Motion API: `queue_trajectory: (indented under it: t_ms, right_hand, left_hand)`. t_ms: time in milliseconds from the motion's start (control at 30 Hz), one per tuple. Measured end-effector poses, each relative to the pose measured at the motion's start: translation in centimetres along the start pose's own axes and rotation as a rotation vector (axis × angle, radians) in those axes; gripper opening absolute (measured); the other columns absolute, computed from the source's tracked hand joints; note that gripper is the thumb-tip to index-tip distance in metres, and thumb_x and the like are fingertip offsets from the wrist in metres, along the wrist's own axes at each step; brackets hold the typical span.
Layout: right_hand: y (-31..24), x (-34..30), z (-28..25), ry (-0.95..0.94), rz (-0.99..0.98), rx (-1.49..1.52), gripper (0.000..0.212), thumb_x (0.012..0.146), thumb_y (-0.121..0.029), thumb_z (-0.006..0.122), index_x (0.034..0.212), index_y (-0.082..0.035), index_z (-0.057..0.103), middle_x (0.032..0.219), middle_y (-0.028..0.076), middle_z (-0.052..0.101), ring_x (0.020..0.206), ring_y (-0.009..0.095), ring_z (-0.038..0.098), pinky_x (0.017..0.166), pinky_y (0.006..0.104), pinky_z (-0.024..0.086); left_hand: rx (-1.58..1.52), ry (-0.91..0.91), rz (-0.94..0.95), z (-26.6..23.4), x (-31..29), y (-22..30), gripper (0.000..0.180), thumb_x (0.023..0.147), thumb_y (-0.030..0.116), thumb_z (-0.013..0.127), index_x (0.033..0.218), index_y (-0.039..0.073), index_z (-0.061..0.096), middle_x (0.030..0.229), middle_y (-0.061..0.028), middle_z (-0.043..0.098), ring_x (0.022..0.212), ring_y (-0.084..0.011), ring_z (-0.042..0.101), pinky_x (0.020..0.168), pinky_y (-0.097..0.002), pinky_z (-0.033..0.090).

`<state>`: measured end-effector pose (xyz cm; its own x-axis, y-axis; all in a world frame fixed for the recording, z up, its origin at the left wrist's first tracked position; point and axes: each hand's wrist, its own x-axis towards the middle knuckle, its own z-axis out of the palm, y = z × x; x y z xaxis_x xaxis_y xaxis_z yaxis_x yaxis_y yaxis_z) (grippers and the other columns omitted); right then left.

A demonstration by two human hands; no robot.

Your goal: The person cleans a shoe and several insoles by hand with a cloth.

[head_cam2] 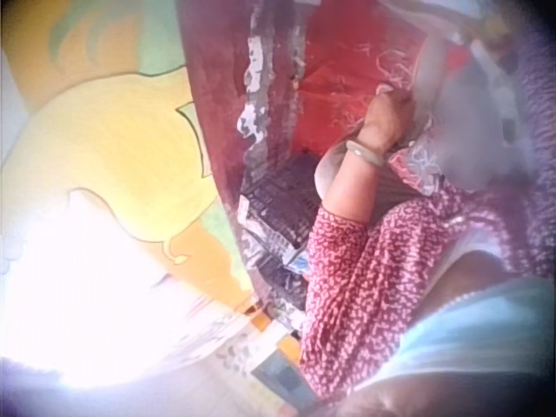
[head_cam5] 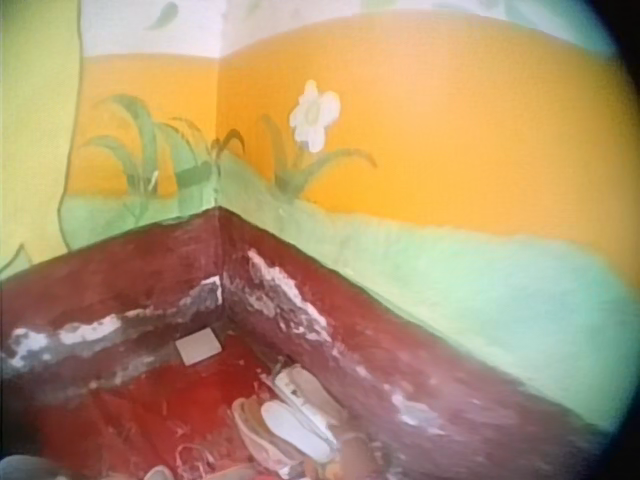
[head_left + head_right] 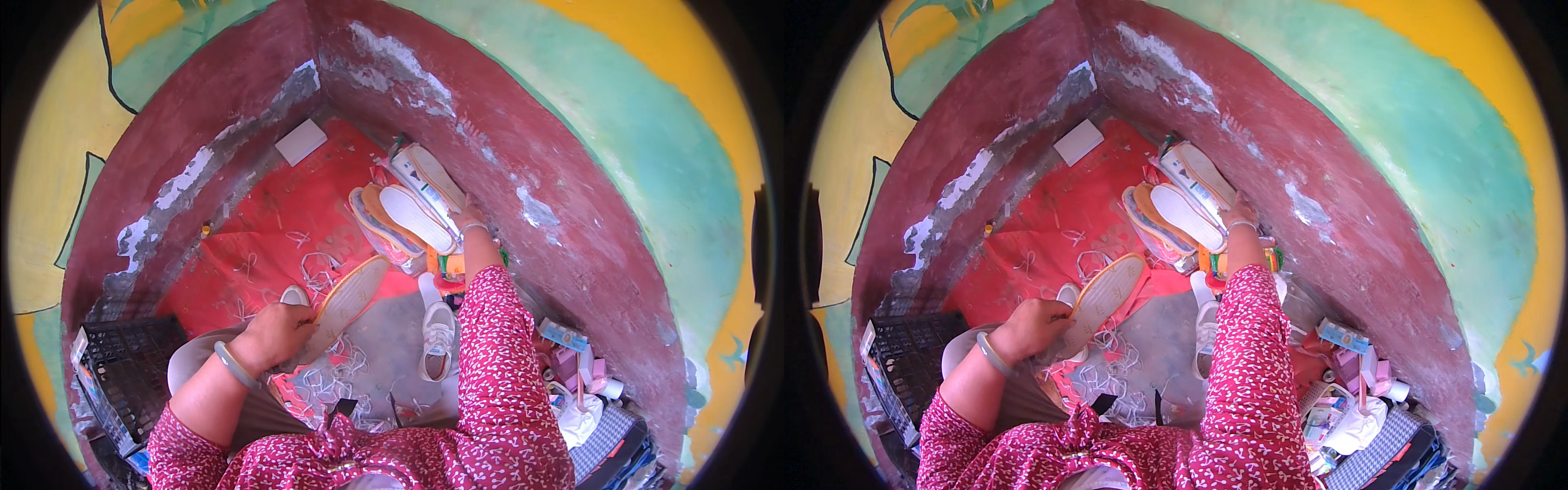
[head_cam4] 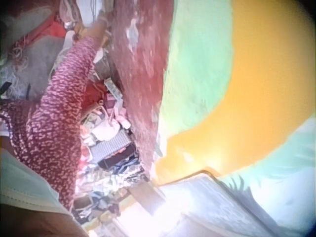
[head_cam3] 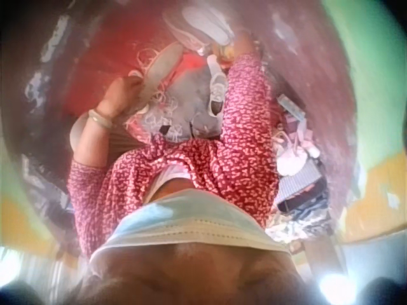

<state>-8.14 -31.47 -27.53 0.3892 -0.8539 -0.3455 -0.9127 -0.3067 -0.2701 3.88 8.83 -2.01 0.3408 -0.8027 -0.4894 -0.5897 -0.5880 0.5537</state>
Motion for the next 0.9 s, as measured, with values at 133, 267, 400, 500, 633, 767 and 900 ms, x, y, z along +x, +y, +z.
queue_trajectory:
  t_ms: [133, 267, 400, 500, 633, 767, 900]
  right_hand:
    - [0.5, 0.1, 0.8, 0.027, -0.06, -0.212, 0.06, 0.081, -0.039, 0.051, 0.132, -0.013, 0.035, 0.122, 0.024, 0.046, 0.11, 0.037, 0.048, 0.095, 0.0406, 0.037]
    - [2.6, 0.5, -2.1, -0.022, -0.127, -0.083, 0.041, 0.087, -0.036, 0.036, 0.119, -0.014, 0.051, 0.109, 0.02, 0.055, 0.103, 0.034, 0.053, 0.089, 0.0411, 0.041]
    - [4.2, -0.9, -4.8, -0.012, -0.154, 0.198, 0.035, 0.087, -0.034, 0.042, 0.106, -0.011, 0.06, 0.101, 0.018, 0.06, 0.098, 0.032, 0.056, 0.084, 0.0381, 0.043]
    - [5.8, -1.5, -5.1, 0.015, -0.195, 0.363, 0.032, 0.085, -0.031, 0.045, 0.105, -0.012, 0.059, 0.102, 0.017, 0.059, 0.097, 0.032, 0.056, 0.083, 0.0382, 0.044]
    - [1.5, -5.4, -6.4, 0.121, -0.34, -0.04, 0.035, 0.086, -0.02, 0.043, 0.119, -0.017, 0.051, 0.119, 0.014, 0.05, 0.103, 0.03, 0.054, 0.086, 0.0372, 0.044]
    - [5.2, -5.3, -2.5, 0.073, -0.408, -0.605, 0.045, 0.086, -0.013, 0.039, 0.13, -0.024, 0.039, 0.141, 0.006, 0.026, 0.121, 0.026, 0.04, 0.094, 0.0411, 0.039]
    - [3.3, -4.9, -0.8, -0.101, -0.116, -0.382, 0.048, 0.086, -0.017, 0.043, 0.132, -0.024, 0.034, 0.145, 0.001, 0.014, 0.131, 0.022, 0.022, 0.099, 0.0535, 0.028]
  left_hand:
    - [0.026, 0.009, 0.044, 0.1, 0.4, 0.1, 0.02, 0.076, 0.019, 0.056, 0.086, 0.003, 0.062, 0.074, -0.0209, 0.058, 0.069, -0.0351, 0.058, 0.062, -0.0393, 0.045]
    - [0.012, 0.058, 0.05, 0.0, 0.1, 0.6, 0.02, 0.076, 0.019, 0.056, 0.085, 0.003, 0.062, 0.073, -0.0207, 0.058, 0.068, -0.036, 0.058, 0.062, -0.0405, 0.046]
    - [0.011, 0.104, 0.089, 0.5, -0.2, 0.3, 0.02, 0.075, 0.018, 0.056, 0.086, 0.003, 0.062, 0.073, -0.021, 0.058, 0.069, -0.0364, 0.058, 0.063, -0.0413, 0.046]
    - [0.012, 0.093, 0.097, 0.4, -0.2, 0.8, 0.02, 0.075, 0.018, 0.056, 0.086, 0.003, 0.062, 0.074, -0.0214, 0.058, 0.07, -0.0364, 0.058, 0.063, -0.0414, 0.046]
    - [0.001, 0.107, 0.066, 1.0, -1.0, 0.0, 0.02, 0.075, 0.018, 0.056, 0.087, 0.003, 0.063, 0.075, -0.0218, 0.058, 0.071, -0.0367, 0.058, 0.064, -0.0414, 0.046]
    - [0.046, 0.094, 0.106, 1.0, -0.4, 0.4, 0.02, 0.075, 0.018, 0.055, 0.087, 0.003, 0.063, 0.076, -0.0219, 0.058, 0.072, -0.0368, 0.058, 0.065, -0.0417, 0.046]
    - [0.052, 0.104, 0.091, 0.4, -0.5, 0.6, 0.019, 0.076, 0.018, 0.054, 0.086, 0.004, 0.062, 0.075, -0.0221, 0.058, 0.071, -0.0369, 0.058, 0.064, -0.0422, 0.046]
